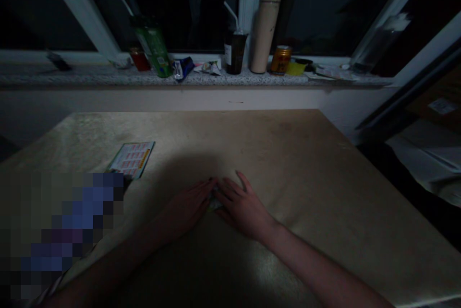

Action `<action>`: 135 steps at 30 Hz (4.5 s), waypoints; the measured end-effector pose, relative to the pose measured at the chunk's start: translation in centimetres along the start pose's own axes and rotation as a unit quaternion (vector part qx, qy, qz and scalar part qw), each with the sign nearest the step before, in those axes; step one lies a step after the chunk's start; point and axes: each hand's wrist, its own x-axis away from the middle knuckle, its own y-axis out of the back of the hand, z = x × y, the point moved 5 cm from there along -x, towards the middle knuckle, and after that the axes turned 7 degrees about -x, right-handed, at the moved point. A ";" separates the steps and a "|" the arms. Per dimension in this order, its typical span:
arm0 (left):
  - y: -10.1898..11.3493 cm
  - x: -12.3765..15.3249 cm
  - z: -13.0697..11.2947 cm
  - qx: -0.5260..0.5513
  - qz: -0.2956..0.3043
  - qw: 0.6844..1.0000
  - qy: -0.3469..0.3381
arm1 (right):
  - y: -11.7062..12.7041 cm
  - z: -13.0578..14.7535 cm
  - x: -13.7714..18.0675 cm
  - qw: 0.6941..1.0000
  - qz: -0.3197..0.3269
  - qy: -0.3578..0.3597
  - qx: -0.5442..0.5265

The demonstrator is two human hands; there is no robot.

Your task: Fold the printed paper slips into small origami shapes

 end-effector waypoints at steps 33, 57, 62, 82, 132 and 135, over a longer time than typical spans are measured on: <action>-0.5 -0.2 -0.3 -0.085 0.019 0.996 -0.038 | 0.8 -0.1 -0.2 0.995 0.019 -0.049 0.087; 0.3 0.1 -0.7 -0.086 0.019 0.995 -0.041 | 0.2 0.8 0.3 0.997 -0.042 0.003 0.067; 0.3 0.1 -0.6 -0.072 0.012 0.996 -0.041 | 0.2 0.7 0.5 0.998 -0.043 0.008 0.049; 0.5 0.9 -1.1 -0.083 0.040 0.995 -0.046 | -0.7 1.2 2.4 0.997 -0.027 0.040 0.061; 0.3 -0.5 0.1 -0.169 0.020 0.985 -0.006 | -0.7 3.3 0.2 0.991 -0.051 0.062 0.110; 0.4 -0.5 -0.1 -0.162 0.024 0.986 -0.009 | -1.3 4.0 -0.3 0.987 -0.060 0.070 0.133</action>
